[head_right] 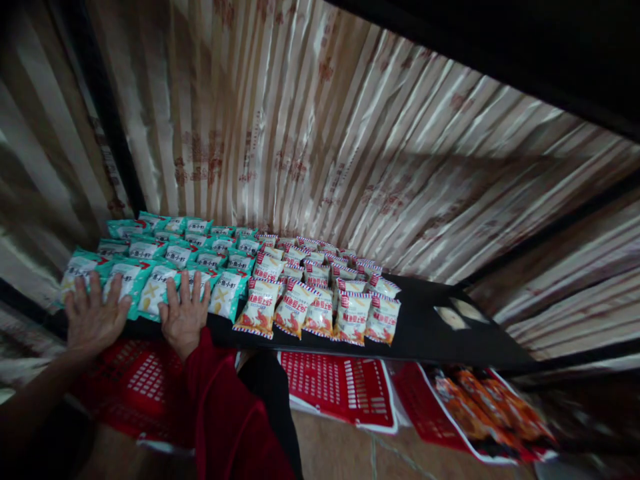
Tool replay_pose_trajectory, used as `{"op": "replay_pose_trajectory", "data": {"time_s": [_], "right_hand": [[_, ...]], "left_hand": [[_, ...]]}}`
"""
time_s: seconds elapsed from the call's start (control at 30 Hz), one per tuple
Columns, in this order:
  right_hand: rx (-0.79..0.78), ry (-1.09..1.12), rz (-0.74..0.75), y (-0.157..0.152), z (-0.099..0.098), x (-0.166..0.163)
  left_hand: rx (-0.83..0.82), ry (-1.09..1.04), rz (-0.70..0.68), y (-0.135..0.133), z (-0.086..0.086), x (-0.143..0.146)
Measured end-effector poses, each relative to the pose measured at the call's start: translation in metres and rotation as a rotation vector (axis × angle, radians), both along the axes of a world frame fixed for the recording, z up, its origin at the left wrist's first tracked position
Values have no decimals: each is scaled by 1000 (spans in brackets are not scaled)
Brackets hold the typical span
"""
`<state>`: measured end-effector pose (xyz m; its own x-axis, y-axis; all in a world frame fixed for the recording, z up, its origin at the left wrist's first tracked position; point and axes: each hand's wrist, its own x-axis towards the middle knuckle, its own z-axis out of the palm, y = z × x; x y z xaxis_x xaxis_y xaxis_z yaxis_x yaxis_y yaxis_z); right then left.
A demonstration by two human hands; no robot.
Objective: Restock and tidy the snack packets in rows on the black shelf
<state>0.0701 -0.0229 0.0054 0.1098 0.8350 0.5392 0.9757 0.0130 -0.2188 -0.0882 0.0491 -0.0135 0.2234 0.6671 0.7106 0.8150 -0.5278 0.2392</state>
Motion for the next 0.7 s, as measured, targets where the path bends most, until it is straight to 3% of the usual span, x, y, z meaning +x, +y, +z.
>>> {"op": "replay_pose_trajectory", "data": {"time_s": [0.33, 0.7], "right_hand": [[-30, 11, 6, 0, -1, 2], [-5, 22, 22, -4, 5, 1]], "left_hand": [[73, -22, 1, 5, -10, -3], [-9, -90, 54, -2, -5, 1]]}}
